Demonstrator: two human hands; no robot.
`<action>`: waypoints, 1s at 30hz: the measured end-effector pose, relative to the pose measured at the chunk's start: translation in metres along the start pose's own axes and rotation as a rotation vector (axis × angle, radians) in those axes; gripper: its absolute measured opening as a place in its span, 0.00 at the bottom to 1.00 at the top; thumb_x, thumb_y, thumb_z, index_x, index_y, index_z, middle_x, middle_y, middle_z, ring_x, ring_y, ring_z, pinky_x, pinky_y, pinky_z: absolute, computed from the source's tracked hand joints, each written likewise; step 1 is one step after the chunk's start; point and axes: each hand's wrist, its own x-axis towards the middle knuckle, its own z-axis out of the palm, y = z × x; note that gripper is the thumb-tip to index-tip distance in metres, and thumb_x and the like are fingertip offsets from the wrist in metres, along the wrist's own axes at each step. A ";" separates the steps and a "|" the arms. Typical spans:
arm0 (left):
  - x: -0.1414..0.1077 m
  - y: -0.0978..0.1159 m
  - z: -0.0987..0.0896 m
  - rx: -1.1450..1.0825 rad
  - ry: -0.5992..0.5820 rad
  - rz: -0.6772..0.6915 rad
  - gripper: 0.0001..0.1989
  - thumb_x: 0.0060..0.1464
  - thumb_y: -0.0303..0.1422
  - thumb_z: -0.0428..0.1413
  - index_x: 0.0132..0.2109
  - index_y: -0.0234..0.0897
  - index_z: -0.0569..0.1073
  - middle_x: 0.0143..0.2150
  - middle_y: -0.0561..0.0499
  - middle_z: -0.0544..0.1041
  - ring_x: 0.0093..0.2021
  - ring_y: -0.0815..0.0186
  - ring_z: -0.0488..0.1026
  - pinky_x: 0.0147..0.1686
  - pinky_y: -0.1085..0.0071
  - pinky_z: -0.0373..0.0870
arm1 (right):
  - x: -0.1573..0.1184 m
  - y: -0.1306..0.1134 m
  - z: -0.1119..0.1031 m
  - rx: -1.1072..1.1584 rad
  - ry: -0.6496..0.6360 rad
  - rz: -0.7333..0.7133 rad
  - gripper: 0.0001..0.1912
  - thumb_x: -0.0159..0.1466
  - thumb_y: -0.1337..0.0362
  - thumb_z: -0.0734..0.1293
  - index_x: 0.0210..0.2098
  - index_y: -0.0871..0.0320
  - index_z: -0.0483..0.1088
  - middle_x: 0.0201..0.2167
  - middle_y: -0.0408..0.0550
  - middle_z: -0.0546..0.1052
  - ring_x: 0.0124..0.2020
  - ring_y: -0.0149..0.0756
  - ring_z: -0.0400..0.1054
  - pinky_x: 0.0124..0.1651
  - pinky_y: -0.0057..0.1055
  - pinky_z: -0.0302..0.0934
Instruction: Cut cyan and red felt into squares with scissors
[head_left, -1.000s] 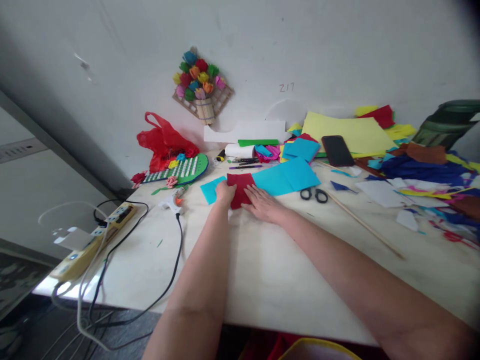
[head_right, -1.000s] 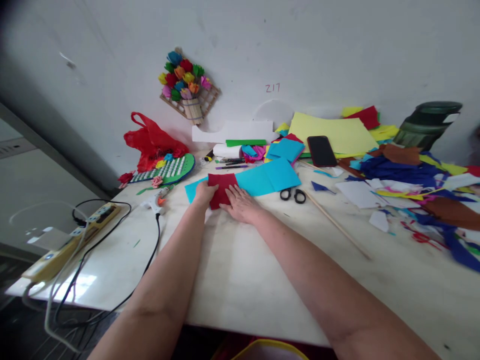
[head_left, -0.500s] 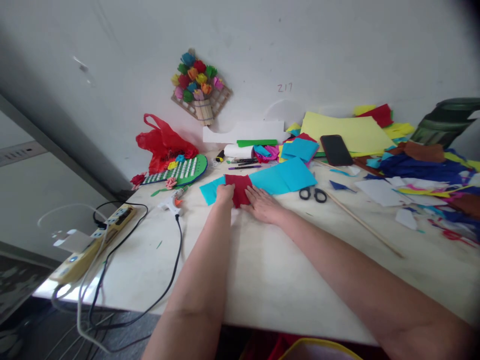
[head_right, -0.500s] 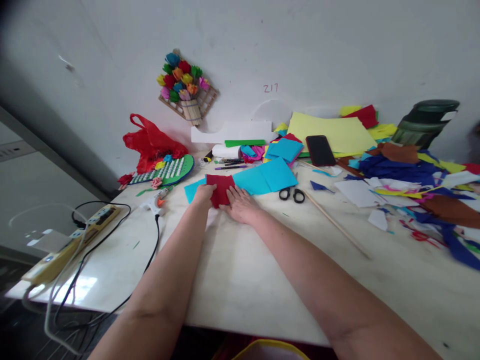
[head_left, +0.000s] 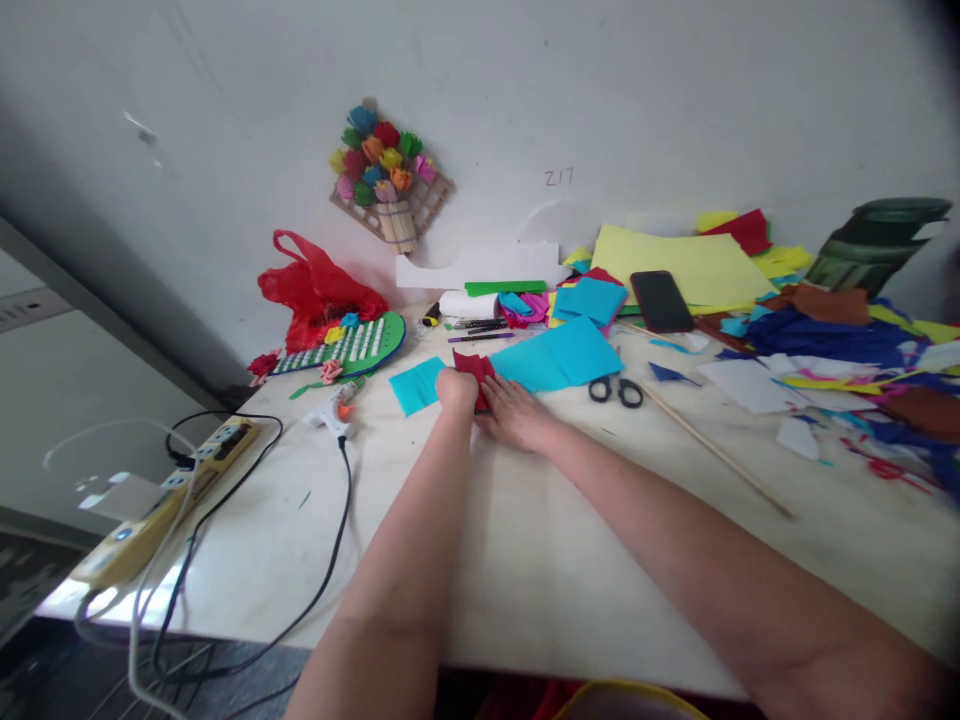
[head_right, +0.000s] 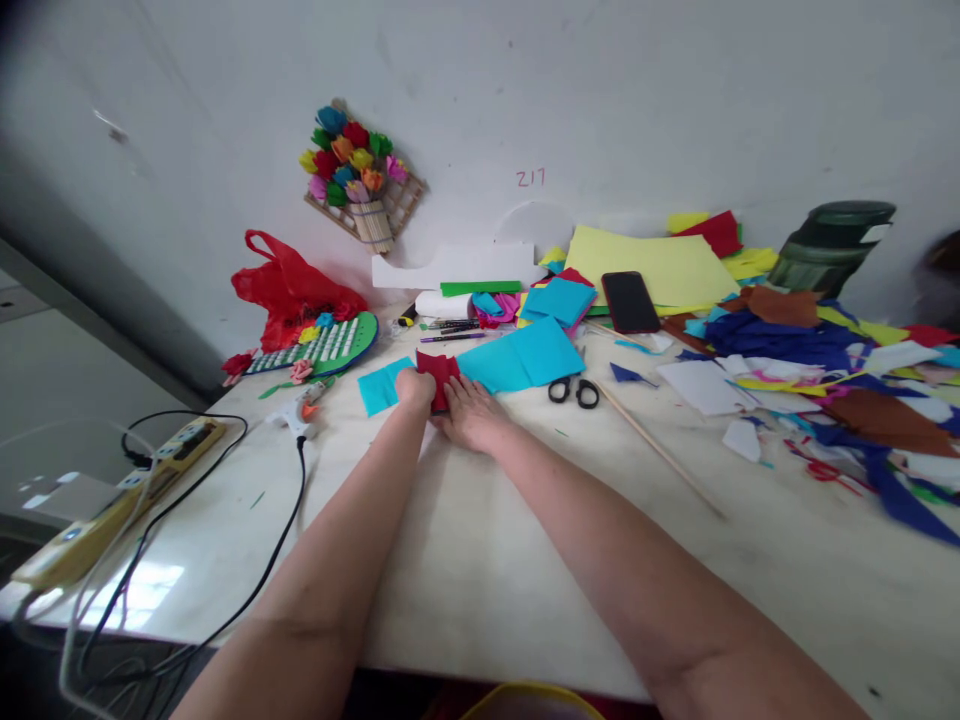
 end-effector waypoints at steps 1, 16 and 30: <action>-0.002 0.003 0.001 0.034 0.032 0.001 0.07 0.41 0.22 0.57 0.25 0.37 0.67 0.31 0.39 0.76 0.50 0.51 0.70 0.35 0.68 0.67 | 0.001 0.000 -0.001 0.004 -0.005 0.002 0.38 0.63 0.47 0.46 0.64 0.68 0.46 0.65 0.55 0.47 0.66 0.43 0.34 0.64 0.41 0.34; -0.032 0.029 0.020 0.426 0.143 -0.035 0.11 0.40 0.24 0.59 0.27 0.36 0.63 0.40 0.32 0.74 0.50 0.46 0.68 0.45 0.59 0.62 | 0.000 0.000 -0.005 -0.017 -0.037 -0.050 0.34 0.62 0.55 0.51 0.63 0.69 0.47 0.65 0.57 0.46 0.66 0.47 0.35 0.63 0.43 0.37; -0.026 0.031 0.023 0.892 -0.060 0.001 0.13 0.43 0.31 0.55 0.38 0.31 0.74 0.44 0.35 0.75 0.47 0.52 0.72 0.39 0.68 0.68 | 0.001 0.000 -0.002 -0.051 -0.008 -0.065 0.33 0.64 0.55 0.51 0.62 0.70 0.51 0.63 0.59 0.52 0.66 0.47 0.37 0.63 0.44 0.37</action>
